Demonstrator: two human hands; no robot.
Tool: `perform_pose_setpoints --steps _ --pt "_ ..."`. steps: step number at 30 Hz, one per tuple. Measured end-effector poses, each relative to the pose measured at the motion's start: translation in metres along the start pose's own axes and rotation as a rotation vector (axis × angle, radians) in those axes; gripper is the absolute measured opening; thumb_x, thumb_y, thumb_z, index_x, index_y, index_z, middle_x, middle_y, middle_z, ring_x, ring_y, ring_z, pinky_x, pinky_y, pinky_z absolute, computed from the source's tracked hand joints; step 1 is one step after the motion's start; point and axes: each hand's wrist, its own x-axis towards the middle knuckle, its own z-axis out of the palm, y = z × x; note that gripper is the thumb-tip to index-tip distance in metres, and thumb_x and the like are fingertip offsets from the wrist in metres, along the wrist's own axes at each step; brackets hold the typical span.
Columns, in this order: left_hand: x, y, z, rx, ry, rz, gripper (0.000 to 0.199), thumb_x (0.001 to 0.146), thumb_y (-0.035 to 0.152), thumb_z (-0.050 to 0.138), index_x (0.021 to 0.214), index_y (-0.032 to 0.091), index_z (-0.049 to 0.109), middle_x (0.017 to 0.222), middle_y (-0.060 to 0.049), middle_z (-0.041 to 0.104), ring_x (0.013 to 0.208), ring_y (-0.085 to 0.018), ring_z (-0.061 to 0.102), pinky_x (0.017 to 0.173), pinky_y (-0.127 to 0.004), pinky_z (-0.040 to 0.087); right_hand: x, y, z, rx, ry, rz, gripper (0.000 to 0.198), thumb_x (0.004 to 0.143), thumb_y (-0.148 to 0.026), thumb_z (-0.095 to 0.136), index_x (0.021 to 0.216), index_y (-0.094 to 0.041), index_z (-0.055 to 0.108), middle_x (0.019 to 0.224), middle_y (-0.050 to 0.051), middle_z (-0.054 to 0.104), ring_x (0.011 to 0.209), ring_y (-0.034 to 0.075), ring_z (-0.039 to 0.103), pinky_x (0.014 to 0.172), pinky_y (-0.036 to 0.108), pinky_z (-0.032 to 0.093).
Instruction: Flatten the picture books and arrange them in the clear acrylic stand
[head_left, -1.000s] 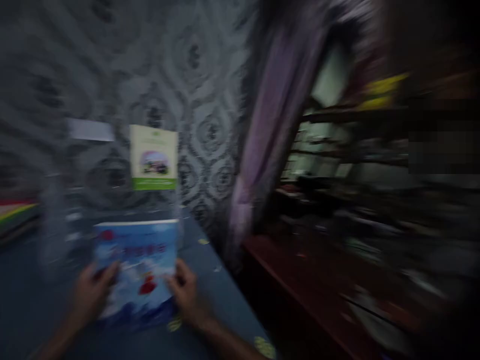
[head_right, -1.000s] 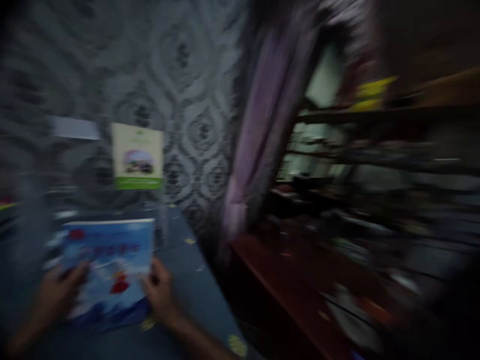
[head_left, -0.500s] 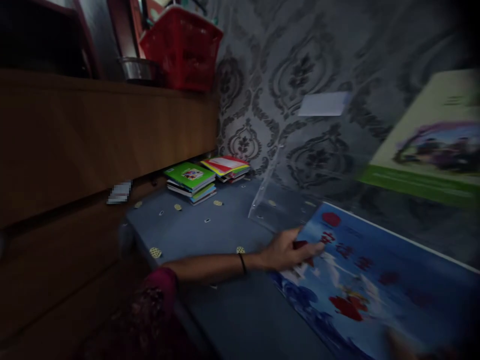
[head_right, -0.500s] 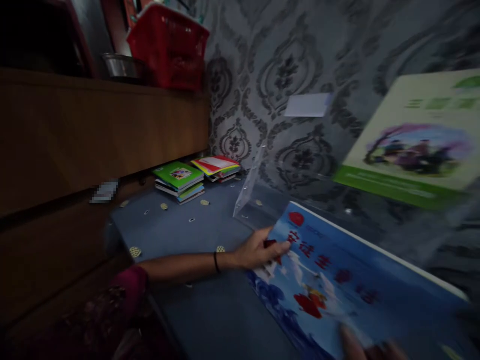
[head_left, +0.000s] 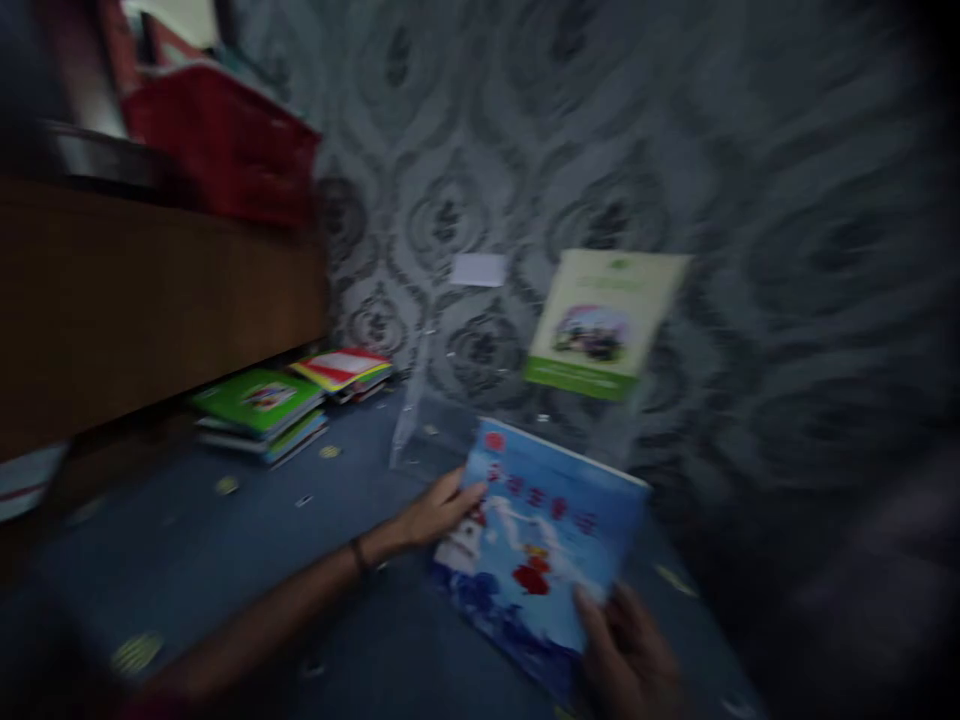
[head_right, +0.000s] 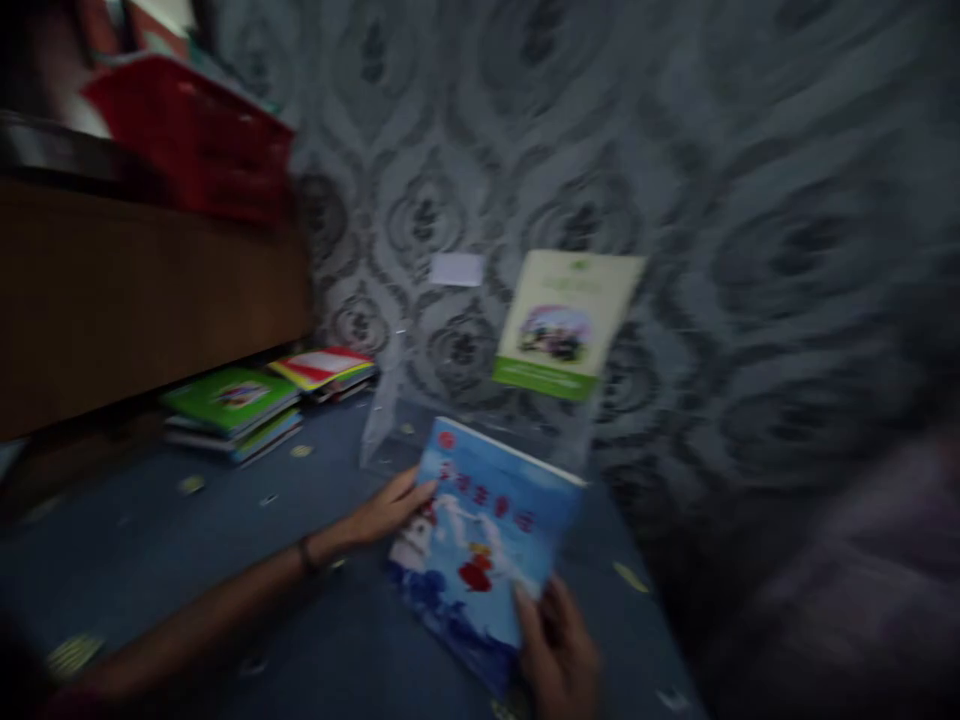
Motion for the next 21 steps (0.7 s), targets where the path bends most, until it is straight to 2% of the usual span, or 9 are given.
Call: perform_pose_setpoints --steps 2,4,7,9,11,13,14,18,21 --pt "0.003 0.006 -0.011 0.098 -0.071 0.017 0.063 0.088 0.072 0.053 0.119 0.018 0.063 0.11 -0.008 0.07 0.107 -0.027 0.062 0.099 -0.041 0.05 0.009 -0.008 0.004 0.117 -0.045 0.011 0.051 0.067 -0.063 0.08 0.099 -0.023 0.074 0.078 0.007 0.078 0.057 0.025 0.07 0.047 0.033 0.058" --pt "0.009 0.011 -0.021 0.153 -0.137 0.016 0.058 0.091 0.069 0.05 0.121 0.021 0.062 0.122 -0.008 0.067 0.118 -0.028 0.059 0.108 -0.042 0.045 0.019 -0.014 0.009 0.161 -0.105 -0.028 0.055 0.074 -0.065 0.075 0.106 -0.021 0.073 0.083 0.008 0.078 0.066 0.027 0.073 0.053 0.034 0.06" --pt "0.015 0.018 -0.027 0.225 -0.165 0.013 0.055 0.091 0.068 0.049 0.116 0.022 0.065 0.121 -0.008 0.069 0.116 -0.029 0.06 0.108 -0.042 0.045 0.027 -0.021 0.011 0.181 -0.181 -0.101 0.049 0.084 -0.06 0.07 0.112 -0.02 0.071 0.093 0.009 0.078 0.078 0.027 0.075 0.066 0.037 0.062" --pt "0.018 0.024 -0.03 0.265 -0.154 0.003 0.055 0.09 0.069 0.049 0.112 0.022 0.065 0.112 -0.007 0.07 0.106 -0.028 0.063 0.098 -0.041 0.052 0.032 -0.026 0.012 0.187 -0.219 -0.159 0.044 0.088 -0.057 0.067 0.113 -0.021 0.07 0.096 0.009 0.078 0.081 0.026 0.075 0.071 0.038 0.062" --pt "0.023 0.033 -0.032 0.291 -0.126 -0.017 0.056 0.088 0.072 0.049 0.104 0.021 0.065 0.1 -0.006 0.069 0.092 -0.026 0.064 0.076 -0.036 0.059 0.041 -0.034 0.011 0.186 -0.251 -0.208 0.041 0.091 -0.054 0.065 0.116 -0.022 0.069 0.097 0.008 0.078 0.081 0.025 0.074 0.073 0.037 0.062" --pt "0.032 0.046 -0.034 0.296 -0.098 -0.018 0.058 0.084 0.075 0.052 0.096 0.02 0.063 0.09 -0.005 0.065 0.08 -0.024 0.063 0.056 -0.031 0.057 0.055 -0.045 0.009 0.171 -0.27 -0.254 0.039 0.092 -0.051 0.064 0.12 -0.023 0.068 0.099 0.007 0.077 0.084 0.024 0.074 0.077 0.038 0.062" --pt "0.038 0.054 -0.035 0.293 -0.085 -0.002 0.058 0.081 0.076 0.054 0.093 0.02 0.062 0.087 -0.004 0.063 0.077 -0.023 0.062 0.052 -0.03 0.055 0.063 -0.052 0.007 0.157 -0.273 -0.281 0.039 0.093 -0.049 0.063 0.121 -0.024 0.067 0.1 0.007 0.076 0.086 0.024 0.074 0.079 0.039 0.061" --pt "0.075 0.098 -0.039 0.309 -0.015 0.115 0.056 0.076 0.071 0.061 0.098 0.02 0.061 0.086 -0.004 0.062 0.075 -0.022 0.061 0.047 -0.029 0.055 0.111 -0.093 -0.002 0.058 -0.25 -0.445 0.038 0.091 -0.047 0.064 0.12 -0.023 0.067 0.095 0.004 0.073 0.085 0.023 0.071 0.08 0.037 0.06" --pt "0.114 0.138 -0.044 0.439 0.069 0.221 0.045 0.082 0.062 0.057 0.098 0.02 0.06 0.086 -0.006 0.064 0.072 -0.022 0.063 0.049 -0.03 0.056 0.155 -0.131 -0.01 -0.091 -0.171 -0.577 0.036 0.089 -0.047 0.064 0.115 -0.022 0.067 0.073 -0.001 0.064 0.064 0.018 0.062 0.061 0.03 0.056"
